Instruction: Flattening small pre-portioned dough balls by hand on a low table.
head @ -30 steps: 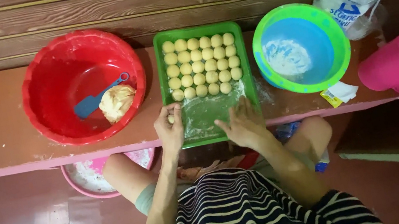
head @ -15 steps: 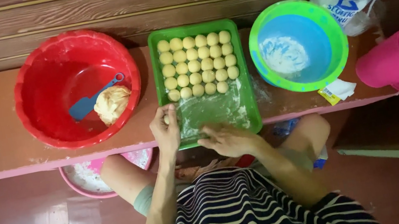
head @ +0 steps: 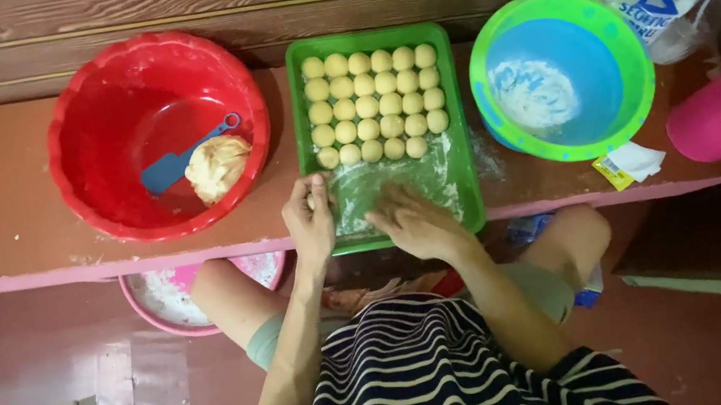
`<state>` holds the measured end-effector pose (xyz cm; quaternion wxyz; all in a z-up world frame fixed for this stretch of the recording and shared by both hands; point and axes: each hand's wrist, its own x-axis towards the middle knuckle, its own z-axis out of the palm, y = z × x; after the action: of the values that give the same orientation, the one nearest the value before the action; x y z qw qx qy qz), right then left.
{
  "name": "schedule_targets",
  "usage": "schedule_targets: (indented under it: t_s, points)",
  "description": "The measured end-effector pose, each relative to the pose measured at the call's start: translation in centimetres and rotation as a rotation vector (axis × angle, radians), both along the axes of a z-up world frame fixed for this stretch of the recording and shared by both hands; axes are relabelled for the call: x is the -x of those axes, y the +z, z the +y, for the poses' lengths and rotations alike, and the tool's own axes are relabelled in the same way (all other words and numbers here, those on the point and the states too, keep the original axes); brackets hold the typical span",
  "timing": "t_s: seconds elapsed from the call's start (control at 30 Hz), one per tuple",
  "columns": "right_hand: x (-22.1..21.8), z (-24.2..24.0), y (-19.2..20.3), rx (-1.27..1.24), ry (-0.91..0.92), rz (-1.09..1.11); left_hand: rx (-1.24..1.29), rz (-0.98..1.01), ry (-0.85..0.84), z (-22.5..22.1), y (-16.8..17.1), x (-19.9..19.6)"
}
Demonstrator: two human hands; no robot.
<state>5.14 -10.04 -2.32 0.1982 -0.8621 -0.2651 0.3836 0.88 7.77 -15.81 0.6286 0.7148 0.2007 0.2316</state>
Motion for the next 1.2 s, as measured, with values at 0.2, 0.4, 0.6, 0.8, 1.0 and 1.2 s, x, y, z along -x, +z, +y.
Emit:
schedule_targets:
  t_s: [0.2,0.4,0.6,0.8,1.0,1.2]
  points:
    - [-4.3,-4.6,-12.8,-0.378,-0.596,-0.343,0.647,-0.200,0.045,-0.3,0.8,-2.4]
    - [-4.4,1.8,-8.8,-1.313,-0.720,-0.422,0.699,-0.374,-0.242,-6.4,4.6,-4.2]
    - [-0.3,5.1,-4.0,-1.425,-0.486,-0.195,0.786,-0.381,-0.294,-6.5,7.0,-4.8]
    - [-4.7,3.1,-7.0,-1.148,-0.317,-0.506,0.909,-0.373,-0.351,-7.0,8.9,-4.8]
    - [0.1,4.2,-4.7,-1.198,-0.119,-0.629,1.020,-0.369,-0.397,-7.0,9.8,-4.3]
    - [-4.8,3.4,-8.5,-1.060,-0.204,-0.779,1.102,-0.305,-0.391,-7.5,12.3,-2.7]
